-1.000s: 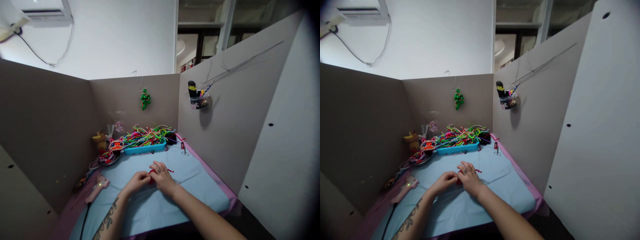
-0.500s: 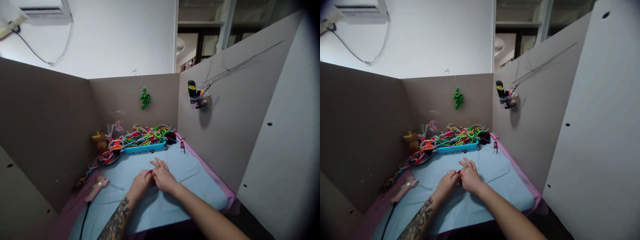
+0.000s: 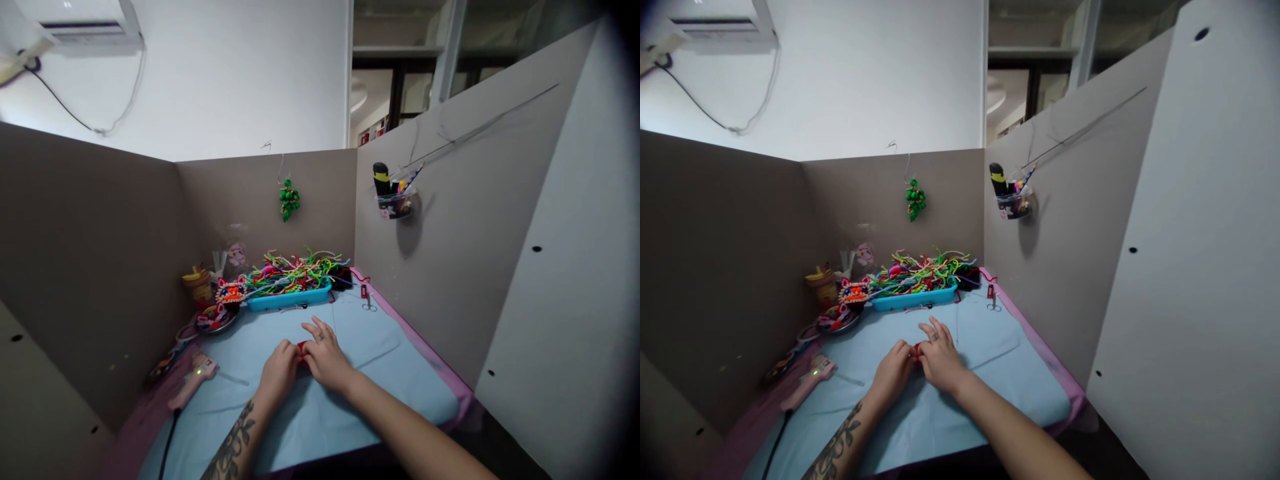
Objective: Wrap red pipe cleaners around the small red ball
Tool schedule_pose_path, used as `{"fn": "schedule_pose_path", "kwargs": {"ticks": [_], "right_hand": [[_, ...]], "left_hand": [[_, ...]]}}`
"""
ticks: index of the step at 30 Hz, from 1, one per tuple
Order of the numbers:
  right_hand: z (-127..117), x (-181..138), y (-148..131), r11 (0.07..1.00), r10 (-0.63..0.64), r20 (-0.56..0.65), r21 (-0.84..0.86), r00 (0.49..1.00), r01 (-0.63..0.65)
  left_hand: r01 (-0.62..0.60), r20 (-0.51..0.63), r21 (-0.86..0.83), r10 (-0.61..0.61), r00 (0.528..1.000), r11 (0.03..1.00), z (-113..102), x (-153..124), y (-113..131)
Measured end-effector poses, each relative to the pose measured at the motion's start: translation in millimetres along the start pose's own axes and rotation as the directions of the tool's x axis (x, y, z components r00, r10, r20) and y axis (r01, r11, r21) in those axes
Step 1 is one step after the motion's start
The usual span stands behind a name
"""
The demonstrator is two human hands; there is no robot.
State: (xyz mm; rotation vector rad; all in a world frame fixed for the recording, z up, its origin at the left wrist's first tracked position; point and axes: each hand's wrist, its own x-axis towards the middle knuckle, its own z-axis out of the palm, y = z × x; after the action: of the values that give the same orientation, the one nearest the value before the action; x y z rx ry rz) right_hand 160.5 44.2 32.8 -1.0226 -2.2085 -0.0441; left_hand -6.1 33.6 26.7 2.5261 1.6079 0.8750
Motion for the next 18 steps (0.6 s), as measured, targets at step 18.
{"fn": "schedule_pose_path", "kwargs": {"ticks": [18], "right_hand": [[2, -7, 3, 0.999, 0.029, 0.045, -0.040, 0.999, -0.028]], "left_hand": [[-0.180, -0.031, 0.149, 0.186, 0.982, 0.972, 27, -7, -11]]}}
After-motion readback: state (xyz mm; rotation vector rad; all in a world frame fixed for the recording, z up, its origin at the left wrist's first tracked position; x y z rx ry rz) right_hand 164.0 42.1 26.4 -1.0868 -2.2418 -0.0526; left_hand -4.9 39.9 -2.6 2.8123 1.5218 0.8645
